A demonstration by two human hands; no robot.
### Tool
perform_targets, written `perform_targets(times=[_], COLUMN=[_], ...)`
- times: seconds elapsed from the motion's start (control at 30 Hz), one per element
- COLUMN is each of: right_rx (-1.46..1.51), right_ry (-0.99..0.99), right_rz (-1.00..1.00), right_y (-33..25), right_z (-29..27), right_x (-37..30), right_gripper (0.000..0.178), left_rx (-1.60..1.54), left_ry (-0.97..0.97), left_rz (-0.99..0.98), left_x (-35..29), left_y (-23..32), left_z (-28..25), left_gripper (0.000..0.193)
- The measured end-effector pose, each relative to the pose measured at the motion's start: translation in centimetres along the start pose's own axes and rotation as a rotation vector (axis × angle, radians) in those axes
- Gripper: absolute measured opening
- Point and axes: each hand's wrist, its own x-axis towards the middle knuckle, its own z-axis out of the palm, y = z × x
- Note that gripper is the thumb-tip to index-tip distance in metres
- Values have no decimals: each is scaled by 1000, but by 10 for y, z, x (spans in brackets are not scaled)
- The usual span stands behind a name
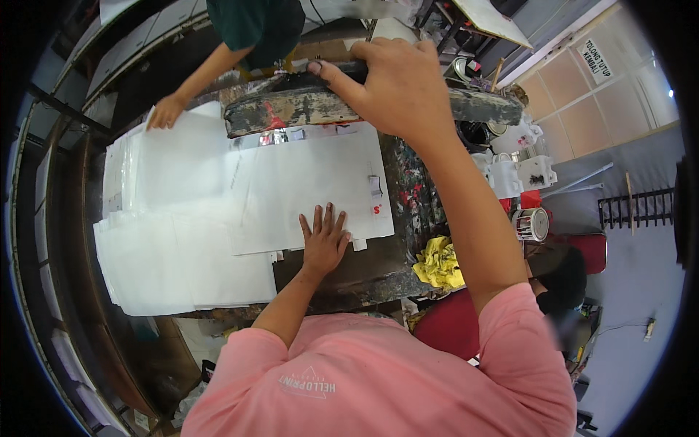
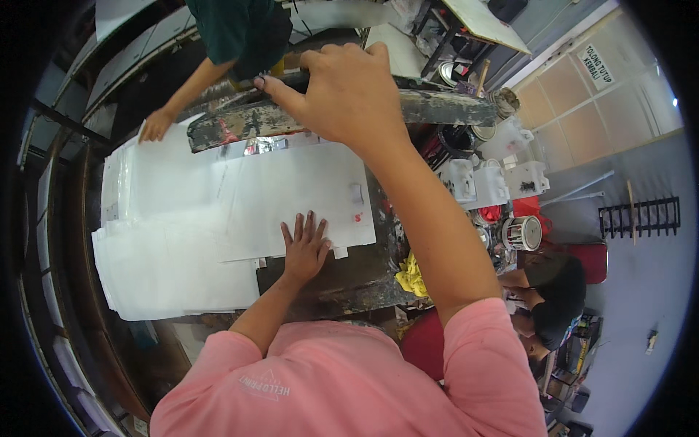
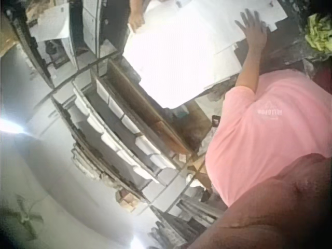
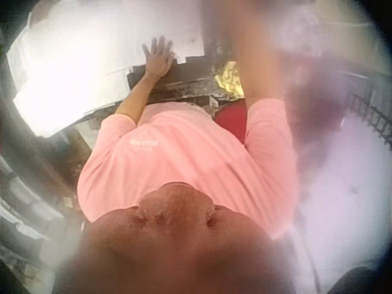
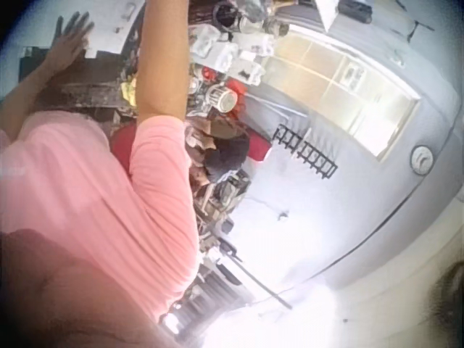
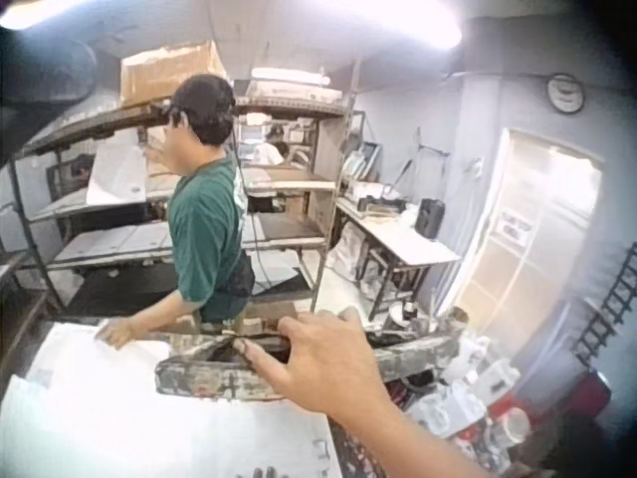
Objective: The person performs screen printing by placing white sheets under a screen, applying ink with a squeegee, and lifting the screen to reveal printed sheets. A coworker removes printed sheets and places them on a drying rack while the person continues the cycle.
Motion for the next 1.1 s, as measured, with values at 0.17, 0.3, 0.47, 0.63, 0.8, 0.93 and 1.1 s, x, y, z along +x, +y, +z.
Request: perform_targets(times=[0.17, 0.3, 0.47, 0.63, 0.8, 0.93, 1.1], right_rx=[14, 11, 21, -85, 150, 194, 149], right_ry=[-48, -63, -10, -163, -541, -500, -699], right_rz=[26, 32, 23, 10, -52, -32, 33], right_y=[-3, -6, -11, -27, -18, -15, -36], right_z=[-7, -6, -4, 10, 63, 95, 104], right_x=[0, -4, -15, -106, -204, -271, -297], right_gripper=[66, 66, 69, 63, 47, 47, 45], left_rx=[-27, -24, -507, -2104, -2189, -2143, -2123], left_ry=[-14, -6, 87, 329, 157, 50, -54], left_rz=[-1, 9, -152, -308, -733, -1005, -1157], left_x=[0, -4, 18, 7, -49, -57, -57], left_y=[-3, -4, 18, 31, 11, -17, -34], left_z=[4, 2, -86, -215, -155, -80, -56], left_gripper=[64, 67, 79, 110, 122, 123, 137])
